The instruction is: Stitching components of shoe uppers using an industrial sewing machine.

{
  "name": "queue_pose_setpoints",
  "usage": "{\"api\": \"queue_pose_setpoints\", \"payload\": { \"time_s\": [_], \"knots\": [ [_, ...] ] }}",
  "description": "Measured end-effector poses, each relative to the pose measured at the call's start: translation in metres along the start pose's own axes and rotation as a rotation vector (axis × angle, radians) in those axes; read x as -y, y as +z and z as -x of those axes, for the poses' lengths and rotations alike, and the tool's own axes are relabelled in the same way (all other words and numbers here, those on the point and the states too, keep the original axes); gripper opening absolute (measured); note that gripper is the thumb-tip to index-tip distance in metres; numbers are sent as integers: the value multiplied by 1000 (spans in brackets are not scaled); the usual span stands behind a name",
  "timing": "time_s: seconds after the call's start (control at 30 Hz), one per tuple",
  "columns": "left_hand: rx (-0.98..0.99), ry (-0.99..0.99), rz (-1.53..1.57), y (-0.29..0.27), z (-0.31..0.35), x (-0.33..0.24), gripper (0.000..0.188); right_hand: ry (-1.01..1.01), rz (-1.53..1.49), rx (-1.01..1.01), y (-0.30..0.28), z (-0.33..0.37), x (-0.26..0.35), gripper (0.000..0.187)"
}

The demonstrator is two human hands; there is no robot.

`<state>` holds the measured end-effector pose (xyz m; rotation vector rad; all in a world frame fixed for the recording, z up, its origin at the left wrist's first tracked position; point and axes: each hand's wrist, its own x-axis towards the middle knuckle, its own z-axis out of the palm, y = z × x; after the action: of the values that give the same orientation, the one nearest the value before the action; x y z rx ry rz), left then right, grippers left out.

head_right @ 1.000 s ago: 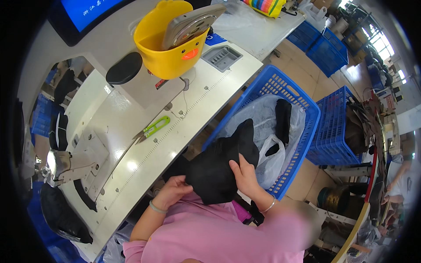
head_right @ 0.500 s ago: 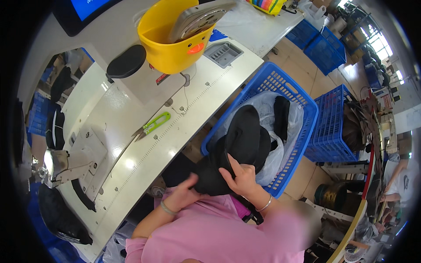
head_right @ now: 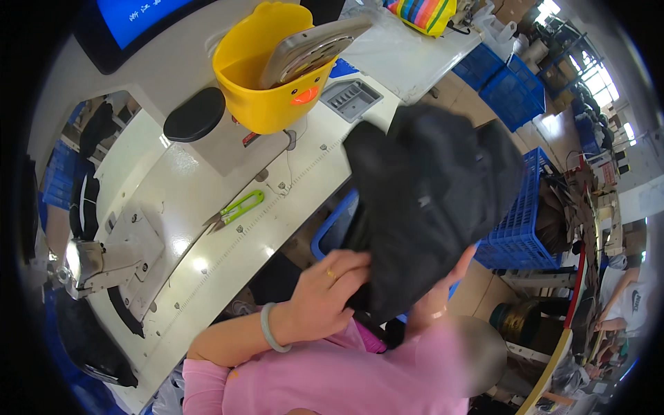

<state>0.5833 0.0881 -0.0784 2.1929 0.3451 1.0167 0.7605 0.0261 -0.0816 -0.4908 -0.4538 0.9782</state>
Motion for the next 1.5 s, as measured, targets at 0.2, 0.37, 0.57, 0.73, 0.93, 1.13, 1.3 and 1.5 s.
{"api": "queue_pose_setpoints", "payload": {
  "time_s": [0.2, 0.37, 0.57, 0.73, 0.93, 1.13, 1.3, 1.5],
  "knots": [
    [52, 67, -793, -13, -72, 48, 45, 11, 220, -342, -62, -134, -82, 44],
    [91, -44, -913, -12, -75, 87, 63, 15, 463, -379, -94, -161, -89, 42],
    [14, -9, -935, -9, -70, 99, 70, -156, 1089, -356, -139, -176, -76, 39],
    [140, -22, -909, -29, -45, 76, 82, -59, 2064, -865, -288, -152, -46, 83],
    [241, -125, -783, -55, 24, 38, 47, 455, 2125, -903, -348, -114, -25, 87],
    [285, -30, -618, -49, 66, 23, 41, 326, 2425, -611, -343, -129, 13, 38],
    [333, -61, -503, -33, 55, 24, 46, 284, 2557, -59, -214, -120, 77, 34],
    [285, -196, -316, -4, 27, 22, 88, 251, 1958, 938, -15, -68, 73, 35]
  ]
}}
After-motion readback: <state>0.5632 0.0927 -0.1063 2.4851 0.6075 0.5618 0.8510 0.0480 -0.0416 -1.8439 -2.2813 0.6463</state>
